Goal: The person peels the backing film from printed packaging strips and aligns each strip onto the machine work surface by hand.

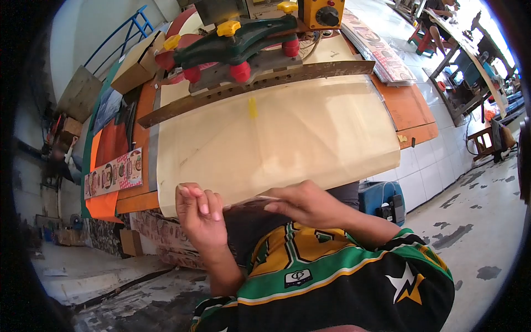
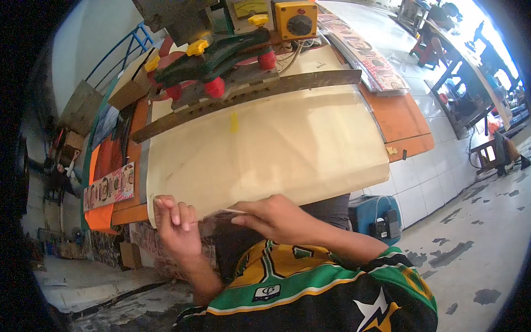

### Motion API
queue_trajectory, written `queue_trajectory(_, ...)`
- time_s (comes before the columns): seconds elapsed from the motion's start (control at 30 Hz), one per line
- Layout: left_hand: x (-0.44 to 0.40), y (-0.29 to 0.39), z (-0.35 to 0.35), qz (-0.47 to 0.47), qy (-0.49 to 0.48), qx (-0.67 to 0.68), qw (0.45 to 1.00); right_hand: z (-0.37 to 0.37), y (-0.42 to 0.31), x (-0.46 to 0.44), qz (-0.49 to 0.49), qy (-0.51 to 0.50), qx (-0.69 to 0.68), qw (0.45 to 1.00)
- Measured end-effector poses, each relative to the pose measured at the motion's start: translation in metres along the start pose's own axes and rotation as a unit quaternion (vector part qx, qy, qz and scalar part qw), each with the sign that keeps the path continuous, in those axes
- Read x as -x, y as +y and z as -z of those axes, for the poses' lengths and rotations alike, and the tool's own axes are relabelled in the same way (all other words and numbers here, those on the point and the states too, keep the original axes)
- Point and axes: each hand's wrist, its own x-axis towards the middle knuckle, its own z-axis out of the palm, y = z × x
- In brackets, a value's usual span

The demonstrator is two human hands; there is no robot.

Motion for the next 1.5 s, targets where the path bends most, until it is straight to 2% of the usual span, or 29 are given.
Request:
queue_trajectory(0.13, 0.006, 0.012, -0.004, -0.022, -0.025, 0.046, 0.998, 0.030, -0.016, 0.004, 0.015, -0.041, -0.030, 0.999)
queue_trajectory(0.17, 0.007, 0.018, -0.002, -0.039, -0.057, 0.033, 0.997, 0.037, -0.018, 0.006, 0.039, -0.054, -0.012, 0.998)
queue_trajectory(0.23, 0.004, 0.039, 0.024, -0.068, -0.039, 0.057, 0.995, 0.056, -0.015, 0.013, 0.065, -0.068, 0.006, 0.996)
queue_trajectory(0.27, 0.003, 0.053, 0.038, -0.099, -0.019, 0.079, 0.992, 0.070, -0.010, 0.021, 0.085, -0.042, -0.019, 0.995)
queue_trajectory(0.33, 0.004, 0.078, 0.060, -0.096, 0.055, 0.094, 0.989, 0.100, 0.002, 0.039, 0.129, 0.019, -0.063, 0.989)
queue_trajectory(0.37, 0.003, 0.090, 0.081, -0.104, 0.005, 0.089, 0.991, 0.118, 0.012, 0.053, 0.153, 0.054, -0.082, 0.983)
queue_trajectory(0.4, 0.005, 0.112, 0.105, -0.106, 0.075, 0.125, 0.984, 0.138, 0.024, 0.068, 0.160, 0.103, -0.099, 0.977)
queue_trajectory(0.43, 0.002, 0.132, 0.133, -0.097, 0.020, 0.174, 0.980, 0.163, 0.041, 0.090, 0.153, 0.174, -0.129, 0.964)
queue_trajectory(0.47, 0.000, 0.155, 0.171, -0.160, 0.034, 0.107, 0.981, 0.190, 0.059, 0.114, 0.144, 0.247, -0.157, 0.945)
queue_trajectory(0.5, 0.001, 0.175, 0.194, -0.200, 0.099, 0.115, 0.968, 0.219, 0.077, 0.138, 0.135, 0.315, -0.181, 0.922)
queue_trajectory(0.53, 0.005, 0.203, 0.242, -0.233, 0.162, 0.055, 0.957, 0.251, 0.092, 0.160, 0.129, 0.363, -0.197, 0.901)
queue_trajectory(0.6, 0.021, 0.274, 0.378, -0.283, 0.264, 0.056, 0.920, 0.309, 0.111, 0.202, 0.134, 0.378, -0.219, 0.890)
queue_trajectory(0.63, 0.036, 0.304, 0.443, -0.297, 0.264, 0.052, 0.916, 0.337, 0.118, 0.221, 0.139, 0.371, -0.228, 0.889)
queue_trajectory(0.67, 0.045, 0.324, 0.458, -0.298, 0.352, 0.101, 0.881, 0.365, 0.128, 0.246, 0.141, 0.307, -0.247, 0.908)
queue_trajectory(0.7, 0.060, 0.350, 0.534, -0.287, 0.361, 0.051, 0.886, 0.390, 0.144, 0.271, 0.141, 0.307, -0.247, 0.908)
queue_trajectory(0.73, 0.062, 0.348, 0.532, -0.287, 0.360, 0.051, 0.886, 0.410, 0.167, 0.295, 0.102, 0.365, -0.236, 0.895)
queue_trajectory(0.77, 0.068, 0.343, 0.524, -0.310, 0.445, 0.013, 0.840, 0.419, 0.179, 0.308, 0.062, 0.420, -0.226, 0.877)
queue_trajectory(0.8, 0.072, 0.341, 0.523, -0.330, 0.525, -0.025, 0.784, 0.419, 0.179, 0.311, 0.062, 0.421, -0.226, 0.876)
queue_trajectory(0.87, 0.082, 0.330, 0.523, -0.347, 0.497, -0.054, 0.793, 0.419, 0.180, 0.315, 0.112, 0.396, -0.270, 0.870)
queue_trajectory(0.93, 0.076, 0.303, 0.464, -0.236, 0.404, -0.159, 0.869, 0.404, 0.177, 0.311, 0.124, 0.390, -0.297, 0.863)
queue_trajectory(1.0, 0.060, 0.264, 0.408, -0.159, 0.346, -0.224, 0.897, 0.394, 0.183, 0.299, 0.129, 0.440, -0.322, 0.828)
queue_trajectory(1.07, 0.035, 0.211, 0.340, -0.132, 0.319, -0.342, 0.874, 0.387, 0.184, 0.287, 0.150, 0.397, -0.328, 0.844)
queue_trajectory(1.2, 0.000, 0.138, 0.211, -0.014, 0.094, -0.471, 0.877, 0.348, 0.151, 0.231, 0.145, 0.346, -0.294, 0.879)
queue_trajectory(1.27, -0.016, 0.109, 0.155, 0.025, 0.001, -0.525, 0.851, 0.344, 0.153, 0.219, 0.122, 0.424, -0.274, 0.855)
queue_trajectory(1.33, -0.034, 0.086, 0.105, 0.000, -0.135, -0.521, 0.843, 0.338, 0.159, 0.206, 0.125, 0.432, -0.273, 0.850)
queue_trajectory(1.4, -0.049, 0.060, 0.069, 0.012, -0.187, -0.466, 0.865, 0.326, 0.159, 0.194, 0.118, 0.400, -0.280, 0.865)
queue_trajectory(1.43, -0.055, 0.046, 0.055, 0.009, -0.186, -0.434, 0.882, 0.325, 0.164, 0.191, 0.113, 0.374, -0.292, 0.873)
queue_trajectory(1.5, -0.066, 0.035, 0.046, 0.004, -0.187, -0.402, 0.896, 0.318, 0.175, 0.183, 0.107, 0.384, -0.303, 0.866)
